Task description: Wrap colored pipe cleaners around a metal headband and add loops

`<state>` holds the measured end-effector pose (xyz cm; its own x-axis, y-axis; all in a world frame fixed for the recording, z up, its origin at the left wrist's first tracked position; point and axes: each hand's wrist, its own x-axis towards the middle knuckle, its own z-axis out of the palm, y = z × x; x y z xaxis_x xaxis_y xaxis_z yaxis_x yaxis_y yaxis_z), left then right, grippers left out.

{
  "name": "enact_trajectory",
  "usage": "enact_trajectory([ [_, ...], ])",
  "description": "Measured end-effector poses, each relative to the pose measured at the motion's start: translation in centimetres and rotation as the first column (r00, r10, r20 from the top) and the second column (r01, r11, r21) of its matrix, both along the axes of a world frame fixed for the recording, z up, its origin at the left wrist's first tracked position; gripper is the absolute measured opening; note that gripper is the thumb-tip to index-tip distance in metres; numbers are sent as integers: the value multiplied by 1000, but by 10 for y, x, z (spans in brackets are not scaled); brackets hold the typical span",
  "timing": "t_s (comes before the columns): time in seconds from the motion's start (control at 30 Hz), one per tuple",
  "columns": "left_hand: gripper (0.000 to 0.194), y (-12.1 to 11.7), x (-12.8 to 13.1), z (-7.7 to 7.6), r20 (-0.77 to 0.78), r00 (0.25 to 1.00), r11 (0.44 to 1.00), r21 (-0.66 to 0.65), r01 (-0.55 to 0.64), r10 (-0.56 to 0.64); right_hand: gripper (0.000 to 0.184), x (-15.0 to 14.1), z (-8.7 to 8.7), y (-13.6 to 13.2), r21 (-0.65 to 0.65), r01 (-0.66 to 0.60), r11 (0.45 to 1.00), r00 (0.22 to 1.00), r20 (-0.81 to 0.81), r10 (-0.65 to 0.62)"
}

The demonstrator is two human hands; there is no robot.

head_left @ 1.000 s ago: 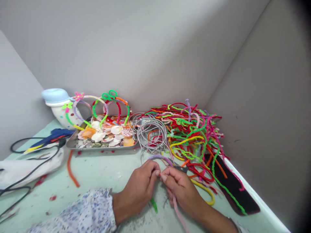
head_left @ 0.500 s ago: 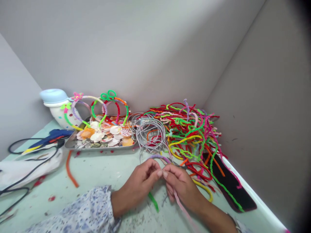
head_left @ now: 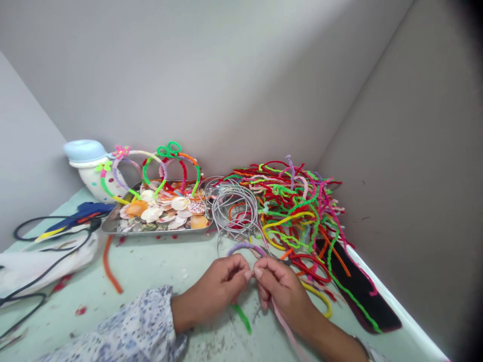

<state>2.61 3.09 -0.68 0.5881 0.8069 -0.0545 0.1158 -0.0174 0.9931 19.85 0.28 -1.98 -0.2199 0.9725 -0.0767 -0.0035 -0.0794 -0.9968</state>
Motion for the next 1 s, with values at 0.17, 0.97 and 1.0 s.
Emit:
enact_trajectory([
  [0.17,26,4,1,2,131,991,980,-196,29,-3,26,-1,4,-2,24,-19,1000,998,59,17],
  [0.97,24,1,2,2,195,973,988,-106,-109,128,28,0,3,3,-128,0,992,993,-120,-16],
  [1.0,26,1,2,1,206,968,988,-90,-127,143,29,0,3,4,-137,-3,991,991,-134,-15],
])
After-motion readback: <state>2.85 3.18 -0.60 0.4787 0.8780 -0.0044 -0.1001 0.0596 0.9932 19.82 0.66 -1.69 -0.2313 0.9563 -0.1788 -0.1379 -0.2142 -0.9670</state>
